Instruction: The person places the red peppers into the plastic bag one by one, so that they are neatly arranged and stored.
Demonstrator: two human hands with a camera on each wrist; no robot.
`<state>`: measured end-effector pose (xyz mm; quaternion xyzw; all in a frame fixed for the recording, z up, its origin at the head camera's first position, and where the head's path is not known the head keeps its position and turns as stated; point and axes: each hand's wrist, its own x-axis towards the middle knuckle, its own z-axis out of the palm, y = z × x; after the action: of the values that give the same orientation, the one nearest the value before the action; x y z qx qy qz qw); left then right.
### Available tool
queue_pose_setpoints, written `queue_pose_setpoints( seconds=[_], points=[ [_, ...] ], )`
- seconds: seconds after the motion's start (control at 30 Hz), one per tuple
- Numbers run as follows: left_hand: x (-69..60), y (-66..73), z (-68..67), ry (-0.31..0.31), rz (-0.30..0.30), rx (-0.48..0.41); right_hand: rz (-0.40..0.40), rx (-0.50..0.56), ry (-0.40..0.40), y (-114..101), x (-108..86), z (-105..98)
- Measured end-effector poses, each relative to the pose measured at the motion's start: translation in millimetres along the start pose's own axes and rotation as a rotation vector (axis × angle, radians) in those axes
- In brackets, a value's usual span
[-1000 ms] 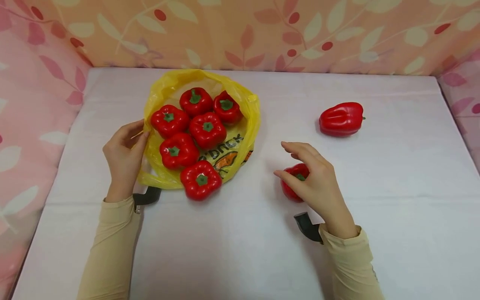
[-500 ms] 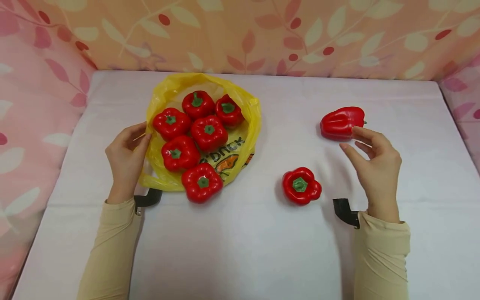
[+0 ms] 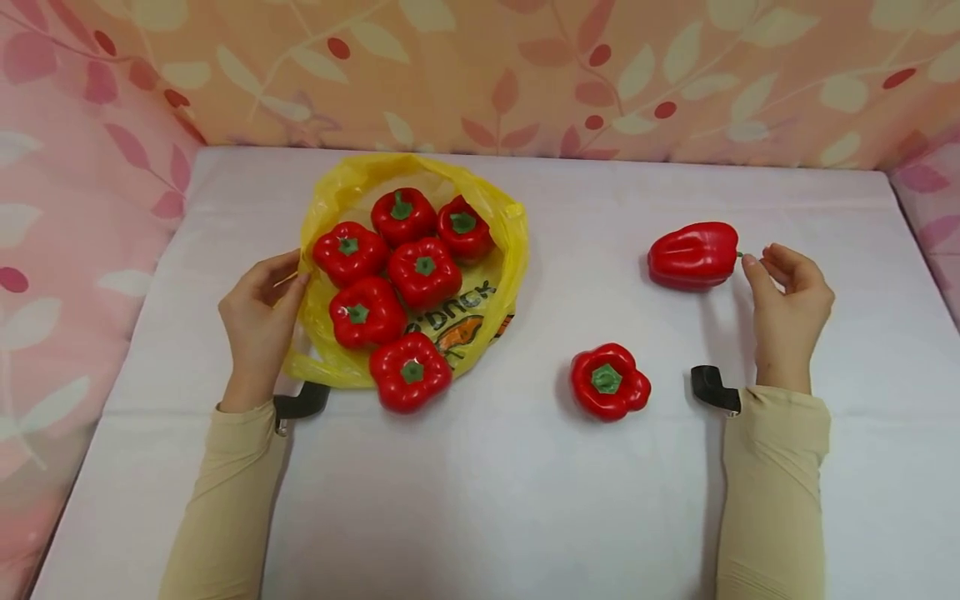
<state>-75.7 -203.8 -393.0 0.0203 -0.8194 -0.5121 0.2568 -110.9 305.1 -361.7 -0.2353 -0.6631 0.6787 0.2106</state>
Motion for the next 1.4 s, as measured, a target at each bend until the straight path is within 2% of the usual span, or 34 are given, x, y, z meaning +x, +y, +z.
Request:
queue_pose_setpoints(
  seconds=[0.07, 0.17, 0.27, 0.33, 0.5, 0.73, 0.87, 1.0, 1.07, 1.27, 1.3, 1.4],
  points=[
    [-0.5, 0.6, 1.0, -0.007, 0.01, 0.002, 0.059, 0.058, -0.031, 5, 5.2, -3],
    [0.8, 1.5, 2.2, -0.014, 0.028, 0.007, 0.126, 0.08, -0.131, 10, 9.4, -8],
    [2.7, 3.3, 3.0, -0.012, 0.041, 0.011, 0.142, 0.058, -0.235, 14, 10.5, -10],
    [3.9, 4.4, 3.8, -0.01, 0.043, 0.012, 0.139, 0.037, -0.272, 15, 11.0, -10],
    [6.4, 5.3, 5.3, -0.013, 0.046, 0.01, 0.114, 0.001, -0.299, 18, 11.6, -8],
    [4.9, 4.1, 4.9, -0.01, 0.046, 0.015, 0.102, 0.07, -0.304, 22, 9.7, -5],
    [2.4, 3.9, 3.3, -0.007, 0.035, 0.012, 0.071, 0.023, -0.31, 20, 5.8, -1],
    [0.7, 2.9, 1.2, -0.007, 0.019, 0.008, -0.005, -0.03, -0.333, 18, 0.4, 4],
    [0.8, 2.2, 0.5, -0.006, 0.018, 0.01, -0.072, -0.068, -0.362, 15, -1.9, 8],
    [0.9, 2.0, -1.4, 0.001, 0.011, 0.02, -0.388, -0.471, -0.506, 6, -9.5, 20],
    [0.7, 2.2, -1.7, 0.001, 0.007, 0.017, -0.428, -0.515, -0.534, 6, -10.7, 21],
    [0.0, 2.3, -2.2, -0.002, 0.0, 0.011, -0.481, -0.515, -0.606, 5, -13.8, 26]
  ],
)
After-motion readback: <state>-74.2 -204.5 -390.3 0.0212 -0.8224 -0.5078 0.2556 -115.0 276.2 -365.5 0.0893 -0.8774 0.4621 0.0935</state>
